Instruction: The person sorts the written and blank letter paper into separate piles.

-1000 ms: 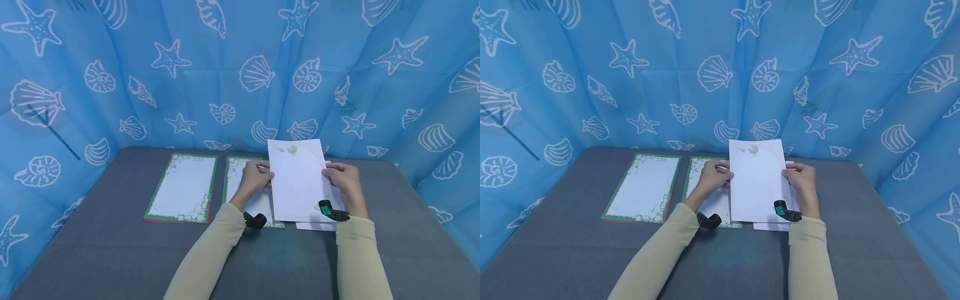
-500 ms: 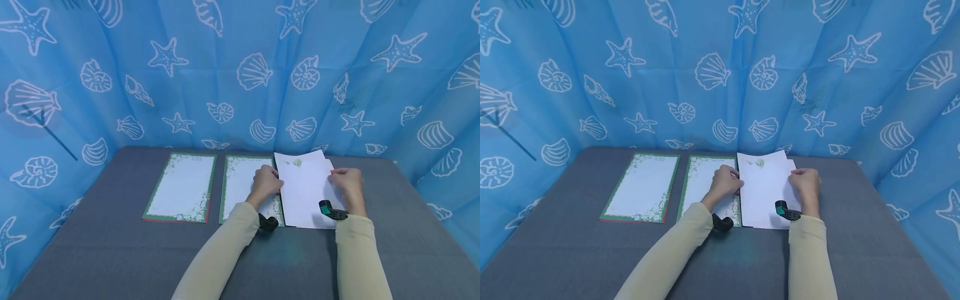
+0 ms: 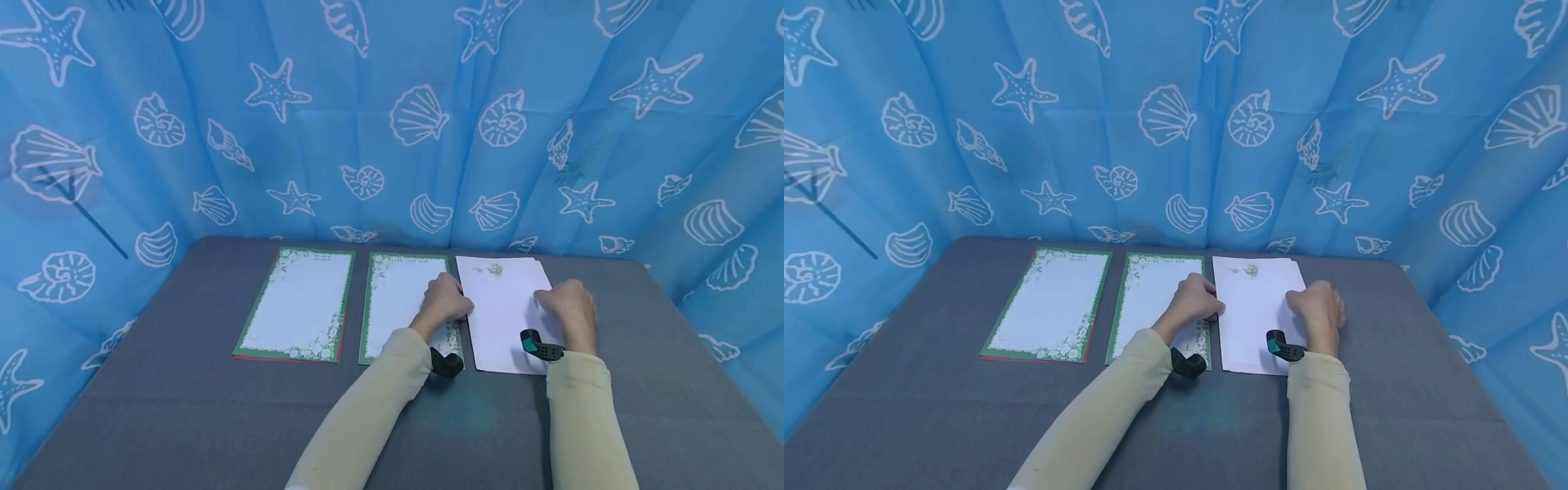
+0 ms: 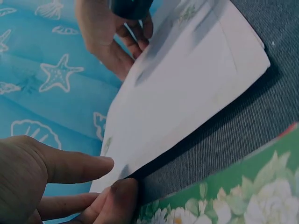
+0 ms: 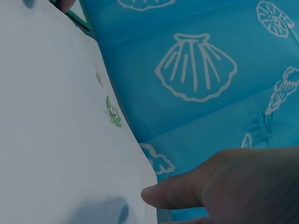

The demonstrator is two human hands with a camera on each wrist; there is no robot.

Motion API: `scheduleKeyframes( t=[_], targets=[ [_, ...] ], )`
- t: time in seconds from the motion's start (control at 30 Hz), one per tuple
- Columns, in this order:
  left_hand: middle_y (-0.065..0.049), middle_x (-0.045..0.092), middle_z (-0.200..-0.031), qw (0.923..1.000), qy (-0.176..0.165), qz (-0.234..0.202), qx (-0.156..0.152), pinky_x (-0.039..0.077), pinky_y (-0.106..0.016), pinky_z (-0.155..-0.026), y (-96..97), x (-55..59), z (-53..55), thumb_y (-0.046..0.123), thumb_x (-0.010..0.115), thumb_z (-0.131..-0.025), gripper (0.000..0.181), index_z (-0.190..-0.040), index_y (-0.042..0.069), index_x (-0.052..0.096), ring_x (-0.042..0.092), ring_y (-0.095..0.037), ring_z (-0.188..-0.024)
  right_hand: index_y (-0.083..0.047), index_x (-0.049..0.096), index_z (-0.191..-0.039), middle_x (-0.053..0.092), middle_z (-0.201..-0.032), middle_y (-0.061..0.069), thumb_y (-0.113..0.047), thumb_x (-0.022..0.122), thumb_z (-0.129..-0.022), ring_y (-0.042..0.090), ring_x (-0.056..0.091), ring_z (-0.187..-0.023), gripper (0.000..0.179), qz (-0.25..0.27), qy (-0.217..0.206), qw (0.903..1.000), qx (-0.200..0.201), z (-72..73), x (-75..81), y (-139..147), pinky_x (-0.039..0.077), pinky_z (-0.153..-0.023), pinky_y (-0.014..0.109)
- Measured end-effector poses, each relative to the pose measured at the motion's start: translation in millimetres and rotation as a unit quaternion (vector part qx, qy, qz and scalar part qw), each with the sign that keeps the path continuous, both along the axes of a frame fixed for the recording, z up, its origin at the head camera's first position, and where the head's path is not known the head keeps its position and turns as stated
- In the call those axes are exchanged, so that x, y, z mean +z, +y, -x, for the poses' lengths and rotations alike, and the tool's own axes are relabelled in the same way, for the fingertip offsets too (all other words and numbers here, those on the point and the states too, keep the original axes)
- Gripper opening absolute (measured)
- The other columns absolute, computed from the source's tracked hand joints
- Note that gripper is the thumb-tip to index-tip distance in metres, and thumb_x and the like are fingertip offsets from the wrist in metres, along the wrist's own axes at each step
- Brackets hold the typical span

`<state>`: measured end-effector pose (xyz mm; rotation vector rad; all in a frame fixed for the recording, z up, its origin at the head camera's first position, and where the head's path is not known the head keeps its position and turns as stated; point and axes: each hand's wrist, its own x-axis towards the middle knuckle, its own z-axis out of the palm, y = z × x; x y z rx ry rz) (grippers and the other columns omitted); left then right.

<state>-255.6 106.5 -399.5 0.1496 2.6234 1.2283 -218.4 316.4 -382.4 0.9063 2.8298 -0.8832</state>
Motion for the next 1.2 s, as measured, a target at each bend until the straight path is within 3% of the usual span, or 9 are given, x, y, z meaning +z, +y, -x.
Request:
scheduleKeyframes(
  t=[0.1,0.17,0.23,0.3,0.47,0.83,0.93,1.07,1.2],
  targets=[
    [0.002,0.043,-0.053,0.9999,-0.008,0.003,-0.009,0.031,-0.03,-0.048,2.2,2.3,-1.3,0.009,0.075,-0.083,0.04,-0.056,0.012,0.046,0.032,-0.015,-0.05,0.021,0.058,-0.116,0.054,-0.113,0.035,-0.029,0.059,-0.096,0.045,0.049,-0.1,0.054,-0.016,-0.018,0.9997,0.009,1.0,0.0,0.5,0.043,-0.091,0.059],
    [0.003,0.048,-0.057,0.9999,-0.007,0.008,-0.012,0.039,-0.03,-0.053,3.0,3.4,-2.6,0.013,0.077,-0.085,0.025,-0.066,0.008,0.06,0.04,-0.014,-0.054,0.023,0.056,-0.119,0.054,-0.113,0.035,-0.029,0.059,-0.096,0.045,0.049,-0.1,0.057,-0.021,-0.022,0.9995,0.012,1.1,0.2,0.4,0.043,-0.091,0.059],
    [0.001,0.056,-0.061,0.9998,-0.009,0.006,-0.018,0.048,-0.03,-0.062,3.4,3.4,-3.6,0.015,0.076,-0.087,0.012,-0.087,0.004,0.071,0.052,-0.015,-0.059,0.023,0.054,-0.12,0.053,-0.114,0.035,-0.029,0.058,-0.096,0.045,0.049,-0.102,0.058,-0.02,-0.023,0.9995,0.011,0.9,0.3,0.1,0.042,-0.092,0.059],
    [0.0,0.065,-0.068,0.9997,-0.013,-0.002,-0.02,0.054,-0.03,-0.072,3.7,3.4,-5.3,0.017,0.076,-0.088,0.027,-0.111,0.004,0.073,0.065,-0.015,-0.068,0.024,0.053,-0.121,0.053,-0.115,0.036,-0.028,0.058,-0.096,0.046,0.049,-0.103,0.058,-0.02,-0.021,0.9995,0.01,0.4,0.4,0.3,0.042,-0.093,0.06],
    [-0.001,0.066,-0.059,0.9988,-0.03,-0.027,-0.027,0.055,-0.026,-0.066,4.1,2.4,-7.0,0.013,0.074,-0.09,0.034,-0.122,0.001,0.069,0.066,-0.012,-0.054,0.024,0.053,-0.12,0.053,-0.115,0.036,-0.027,0.058,-0.094,0.048,0.048,-0.104,0.057,-0.022,-0.018,0.9996,0.009,-0.3,-0.5,1.0,0.04,-0.094,0.061],
    [-0.001,0.065,-0.055,0.9986,-0.026,-0.04,-0.023,0.053,-0.023,-0.061,6.5,3.8,-10.4,0.009,0.07,-0.089,0.02,-0.107,0.0,0.073,0.067,-0.013,-0.052,0.022,0.053,-0.119,0.053,-0.112,0.035,-0.027,0.058,-0.094,0.048,0.047,-0.104,0.055,-0.024,-0.019,0.9995,-0.005,0.9,-2.8,1.9,0.04,-0.094,0.06],
    [-0.002,0.065,-0.053,0.9986,-0.02,-0.038,-0.031,0.052,-0.024,-0.057,5.7,4.4,-11.8,0.009,0.069,-0.09,0.011,-0.085,0.0,0.071,0.067,-0.014,-0.051,0.022,0.054,-0.118,0.053,-0.111,0.035,-0.026,0.058,-0.094,0.048,0.046,-0.104,0.055,-0.022,-0.018,0.9996,-0.005,-0.1,-2.4,1.4,0.039,-0.094,0.061],
    [-0.002,0.064,-0.052,0.9985,-0.016,-0.038,-0.037,0.048,-0.024,-0.051,4.7,4.5,-13.1,0.009,0.069,-0.09,0.036,-0.056,0.009,0.056,0.066,-0.015,-0.05,0.022,0.054,-0.119,0.052,-0.113,0.035,-0.026,0.058,-0.094,0.048,0.046,-0.105,0.055,-0.025,-0.021,0.9994,-0.008,-0.4,-1.7,-0.3,0.04,-0.094,0.06],
    [-0.005,0.066,-0.055,0.9981,-0.008,-0.048,-0.038,0.046,-0.025,-0.051,2.4,6.0,-14.1,0.01,0.069,-0.09,0.036,-0.057,0.008,0.056,0.067,-0.017,-0.052,0.02,0.053,-0.122,0.05,-0.117,0.035,-0.028,0.057,-0.095,0.048,0.045,-0.109,0.055,-0.042,-0.025,0.9987,-0.017,2.2,0.3,-4.3,0.04,-0.094,0.059]
  ],
)
